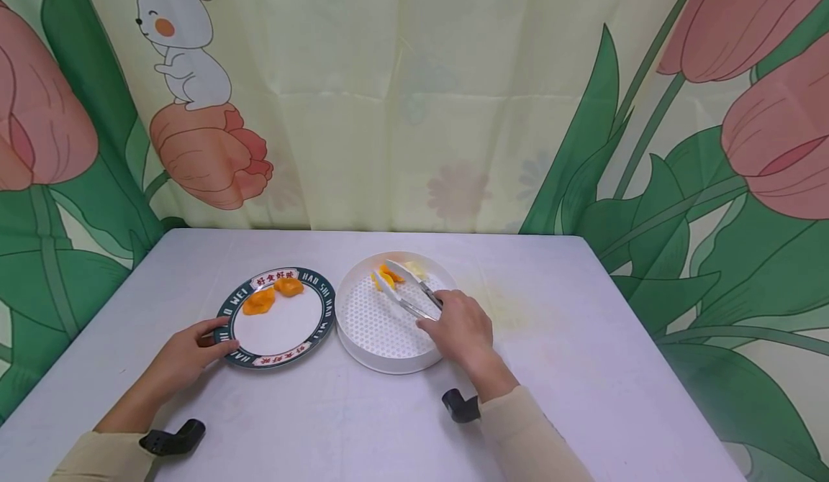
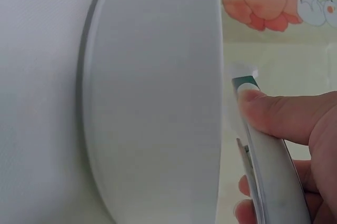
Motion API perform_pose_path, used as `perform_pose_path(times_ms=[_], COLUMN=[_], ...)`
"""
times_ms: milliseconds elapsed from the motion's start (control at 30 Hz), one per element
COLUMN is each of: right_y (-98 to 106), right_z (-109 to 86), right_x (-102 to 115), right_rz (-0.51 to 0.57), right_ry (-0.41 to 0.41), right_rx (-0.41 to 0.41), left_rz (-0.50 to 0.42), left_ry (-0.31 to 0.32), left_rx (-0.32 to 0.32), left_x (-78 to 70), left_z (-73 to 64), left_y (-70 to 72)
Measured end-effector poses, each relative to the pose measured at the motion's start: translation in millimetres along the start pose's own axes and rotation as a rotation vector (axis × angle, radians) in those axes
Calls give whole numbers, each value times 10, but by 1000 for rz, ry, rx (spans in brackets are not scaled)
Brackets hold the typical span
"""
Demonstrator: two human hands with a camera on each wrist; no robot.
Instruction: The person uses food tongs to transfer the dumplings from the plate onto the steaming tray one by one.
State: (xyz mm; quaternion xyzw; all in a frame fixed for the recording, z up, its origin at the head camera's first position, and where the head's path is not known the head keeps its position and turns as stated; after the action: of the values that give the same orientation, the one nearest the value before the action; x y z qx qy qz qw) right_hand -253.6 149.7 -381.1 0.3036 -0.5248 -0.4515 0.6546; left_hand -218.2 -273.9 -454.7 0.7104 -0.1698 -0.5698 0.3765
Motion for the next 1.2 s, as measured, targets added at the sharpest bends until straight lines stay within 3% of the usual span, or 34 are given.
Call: perform_pose_path(times_ms=[267, 433, 867, 1200], right_y=[-21, -47, -179, -369], right_z=[19, 47, 135, 193], right_x=[274, 491, 1019, 1194], right_rz=[36, 62, 64, 40], right_ry=[73, 158, 304, 317], right_rx=[6, 10, 101, 171], left_rz=[0, -1, -1, -6], left_ry=[19, 22, 22, 21], left_rx=[5, 1, -13, -22], left_x=[5, 12, 16, 29], left_z=[8, 18, 5, 1], left_y=[-7, -17, -10, -15])
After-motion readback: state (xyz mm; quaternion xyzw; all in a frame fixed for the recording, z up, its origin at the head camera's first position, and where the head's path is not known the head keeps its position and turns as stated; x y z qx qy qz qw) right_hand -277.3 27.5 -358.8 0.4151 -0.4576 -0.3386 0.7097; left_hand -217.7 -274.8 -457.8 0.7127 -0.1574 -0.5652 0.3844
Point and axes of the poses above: each hand's wrist, its own z-axis towards the middle knuckle, its own y-axis out of the back of the hand, x = y × z, the point moved 7 cm from there along z, towards the middle knuckle, and after that the axes turned 14 degrees about -x, right-handed, at the moved point
